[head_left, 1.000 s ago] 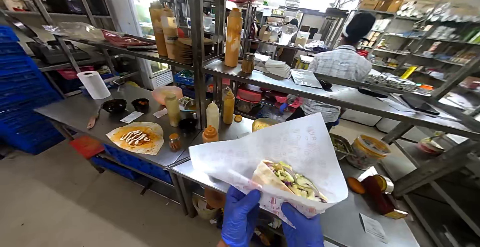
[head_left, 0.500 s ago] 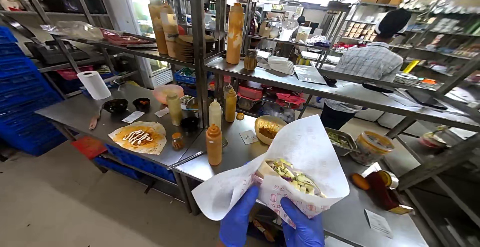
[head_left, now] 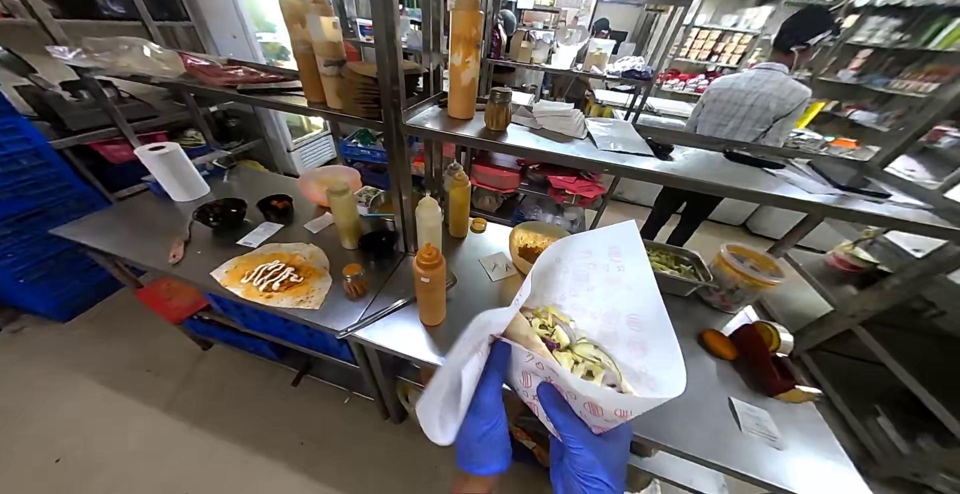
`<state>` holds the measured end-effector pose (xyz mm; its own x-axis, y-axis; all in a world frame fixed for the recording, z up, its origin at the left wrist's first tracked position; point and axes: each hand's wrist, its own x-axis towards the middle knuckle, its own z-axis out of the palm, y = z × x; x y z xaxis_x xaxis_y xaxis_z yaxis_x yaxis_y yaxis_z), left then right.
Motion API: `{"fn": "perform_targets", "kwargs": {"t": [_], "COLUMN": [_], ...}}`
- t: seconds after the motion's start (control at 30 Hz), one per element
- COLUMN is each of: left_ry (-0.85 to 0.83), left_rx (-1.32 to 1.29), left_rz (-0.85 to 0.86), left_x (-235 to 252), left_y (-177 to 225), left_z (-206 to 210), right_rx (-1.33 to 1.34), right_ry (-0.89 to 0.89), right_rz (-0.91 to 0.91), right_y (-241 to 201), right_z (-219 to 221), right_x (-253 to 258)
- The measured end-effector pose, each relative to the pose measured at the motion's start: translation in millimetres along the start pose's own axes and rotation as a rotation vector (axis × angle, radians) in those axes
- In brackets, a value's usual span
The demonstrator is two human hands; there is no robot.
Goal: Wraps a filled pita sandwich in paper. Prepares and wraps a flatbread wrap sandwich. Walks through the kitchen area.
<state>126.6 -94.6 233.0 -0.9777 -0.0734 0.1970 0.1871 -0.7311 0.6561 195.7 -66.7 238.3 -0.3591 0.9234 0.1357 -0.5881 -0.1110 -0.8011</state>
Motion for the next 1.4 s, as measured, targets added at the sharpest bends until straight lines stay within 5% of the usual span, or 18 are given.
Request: {"fn": "perform_targets", "kwargs": {"t": [0.1, 0.17, 0.33, 0.63, 0.8, 0.97, 1.07, 1.2, 1.4], "left_ry": [0.132, 0.109, -0.237, -0.750, -0.912, -0.624, -0.616, -0.819, -0.597], "left_rx": [-0.058, 0.008, 0.258, 0.658, 0.571, 0.439, 0.412, 0.418, 0.417], "left_rz": [-0.171, -0.100, 0.263, 0.578, 0.447, 0.369, 0.193, -0.129, -0.259], "left_x": [9.9, 7.7, -1.7, -7.9, 6.3, 6.2, 11.5, 27.6, 26.9], "left_y": [6.6, 4.5, -17.4, -22.5, 3.0, 16.4, 23.5, 40.5, 38.2], "left_z": [5.4, 2.7, -25.1, -61.6, -76.0, -81.5, -88.2, -94.5, -96.5], "right_rx": [-0.042, -0.055, -0.081, -0.217, -0.172, -0.266, -0.262, -0.186, -0.223], "right_ry": [0.028, 0.054, 0.080, -0.107, -0.207, -0.364, -0.420, -0.443, -0.683], "right_rz": [-0.049, -0.080, -0.116, -0.126, -0.080, -0.162, -0.137, 0.001, 0.027], "right_y": [6.2, 10.2, 14.1, 2.3, -0.4, 6.7, 13.1, 10.9, 20.4], "right_z": [6.8, 12.5, 22.0, 5.7, -13.0, -32.1, -37.4, -38.5, -44.6], "right_x": [-5.5, -10.3, -15.7, 1.5, 12.9, -5.4, -10.9, -16.3, 6.9]}}
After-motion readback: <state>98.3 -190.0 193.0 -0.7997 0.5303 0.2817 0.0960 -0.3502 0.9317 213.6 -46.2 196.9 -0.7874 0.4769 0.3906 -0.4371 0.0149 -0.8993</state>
